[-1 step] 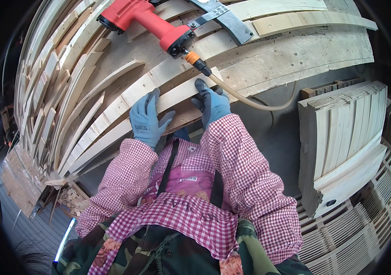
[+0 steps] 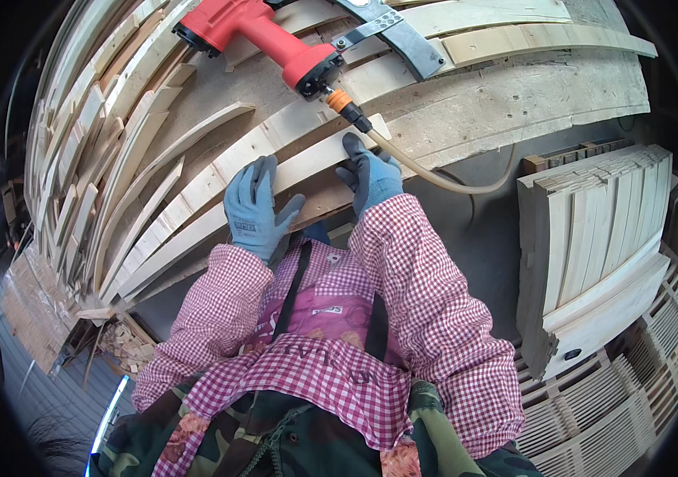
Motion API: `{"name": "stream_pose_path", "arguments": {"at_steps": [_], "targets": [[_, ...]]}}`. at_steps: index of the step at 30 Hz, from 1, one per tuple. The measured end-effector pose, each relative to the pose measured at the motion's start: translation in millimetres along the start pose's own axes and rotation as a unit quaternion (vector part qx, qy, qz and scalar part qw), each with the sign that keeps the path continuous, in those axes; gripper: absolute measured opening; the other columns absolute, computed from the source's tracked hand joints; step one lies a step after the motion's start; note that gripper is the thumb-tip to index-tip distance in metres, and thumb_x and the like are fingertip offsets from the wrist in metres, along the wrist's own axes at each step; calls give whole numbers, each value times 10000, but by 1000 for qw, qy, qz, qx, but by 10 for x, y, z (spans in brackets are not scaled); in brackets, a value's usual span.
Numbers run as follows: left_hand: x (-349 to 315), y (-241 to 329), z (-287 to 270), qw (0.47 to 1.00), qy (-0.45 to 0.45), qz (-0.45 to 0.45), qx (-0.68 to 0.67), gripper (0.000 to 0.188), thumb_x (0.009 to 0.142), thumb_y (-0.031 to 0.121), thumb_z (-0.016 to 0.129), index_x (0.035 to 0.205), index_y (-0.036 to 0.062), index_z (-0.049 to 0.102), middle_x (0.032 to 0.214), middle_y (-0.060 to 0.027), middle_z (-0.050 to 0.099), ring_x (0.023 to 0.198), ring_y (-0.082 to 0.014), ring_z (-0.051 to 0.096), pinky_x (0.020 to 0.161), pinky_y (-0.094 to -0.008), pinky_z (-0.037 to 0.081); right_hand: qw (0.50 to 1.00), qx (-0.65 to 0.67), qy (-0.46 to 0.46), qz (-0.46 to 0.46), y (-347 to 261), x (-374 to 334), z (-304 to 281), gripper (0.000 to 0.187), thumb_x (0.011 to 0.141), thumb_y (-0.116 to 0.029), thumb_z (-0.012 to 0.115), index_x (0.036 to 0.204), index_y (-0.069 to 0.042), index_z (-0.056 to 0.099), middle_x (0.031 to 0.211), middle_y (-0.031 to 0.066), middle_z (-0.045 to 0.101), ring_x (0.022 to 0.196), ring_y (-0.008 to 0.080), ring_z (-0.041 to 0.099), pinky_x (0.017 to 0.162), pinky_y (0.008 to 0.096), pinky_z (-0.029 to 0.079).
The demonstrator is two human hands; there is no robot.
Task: The person gathers wooden planks from a pallet, carries them to a workbench, and uses a nail gun to fasten the planks together into a frame. The person repeatedly picks up planks, aligns them, and nails them in place.
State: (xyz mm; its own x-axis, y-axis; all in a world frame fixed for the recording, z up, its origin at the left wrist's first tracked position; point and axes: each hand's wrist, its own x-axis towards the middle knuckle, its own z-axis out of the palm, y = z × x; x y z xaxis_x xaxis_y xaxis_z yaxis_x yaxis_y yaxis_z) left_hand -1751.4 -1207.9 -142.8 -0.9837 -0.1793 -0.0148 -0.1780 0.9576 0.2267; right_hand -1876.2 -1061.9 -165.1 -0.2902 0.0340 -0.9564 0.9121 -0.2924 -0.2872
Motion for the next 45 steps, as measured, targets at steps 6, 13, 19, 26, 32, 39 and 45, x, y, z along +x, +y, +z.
{"name": "stream_pose_path", "arguments": {"at_steps": [6, 13, 19, 26, 32, 39, 45], "targets": [[-369, -434, -148, 998, 11, -45, 31, 817, 773, 382, 660, 1411, 83, 247, 1447, -177, 210, 1353, -338, 178, 1092, -520, 113, 999, -20, -12, 27, -143, 85, 110, 426, 774, -266, 735, 1118, -136, 521, 950, 32, 540, 893, 181, 542, 755, 289, 507], [-87, -597, 90, 968, -60, -242, -17, 856, 837, 577, 481, 1456, 136, 86, 1486, -222, 45, 1378, -388, -2, 1085, -539, -40, 996, -51, -70, -10, -113, 161, 70, 532, 785, -351, 709, 1197, -103, 482, 1062, 61, 541, 994, 199, 537, 784, 274, 509], [-81, -556, 184, 967, -99, -229, 56, 857, 839, 592, 450, 1461, 141, 68, 1492, -216, 36, 1383, -370, -5, 1079, -544, -32, 991, -101, -88, -1, -224, 226, -27, 643, 733, -312, 759, 1200, 4, 452, 1051, 144, 589, 929, 242, 610, 742, 310, 573], [-72, -534, 220, 964, -105, -235, 59, 879, 835, 617, 427, 1460, 129, 48, 1498, -210, 5, 1380, -381, -30, 1071, -553, -60, 922, -386, -21, -18, -495, 27, 113, 423, 759, -361, 733, 953, -13, 590, 840, 111, 662, 660, 197, 651, 534, 315, 539], [-62, -578, 256, 956, -148, -248, 61, 911, 824, 643, 419, 1460, 134, 11, 1500, -207, -31, 1379, -384, -55, 1066, -548, -87, 813, -574, 68, -66, -546, -137, 195, 501, 742, -528, 675, 865, -43, 642, 684, 74, 651, 624, 169, 625, 588, 315, 502], [31, -564, 173, 939, -208, -270, 53, 908, 823, 659, 398, 1460, 147, 3, 1504, -189, -58, 1378, -377, -81, 1063, -549, -105, 663, -725, 129, -131, -549, -62, -5, 684, 775, -695, 461, 980, -70, 651, 945, 137, 660, 970, 284, 610, 880, 405, 431], [-118, -607, 322, 968, -102, -224, 56, 898, 829, 645, 407, 1460, 152, 1, 1504, -183, -67, 1377, -375, -102, 1062, -550, -115, 866, -498, 15, -44, -612, -247, -219, 481, 832, -535, 566, 828, -62, 655, 636, 53, 636, 484, 129, 561, 445, 274, 418]]}}
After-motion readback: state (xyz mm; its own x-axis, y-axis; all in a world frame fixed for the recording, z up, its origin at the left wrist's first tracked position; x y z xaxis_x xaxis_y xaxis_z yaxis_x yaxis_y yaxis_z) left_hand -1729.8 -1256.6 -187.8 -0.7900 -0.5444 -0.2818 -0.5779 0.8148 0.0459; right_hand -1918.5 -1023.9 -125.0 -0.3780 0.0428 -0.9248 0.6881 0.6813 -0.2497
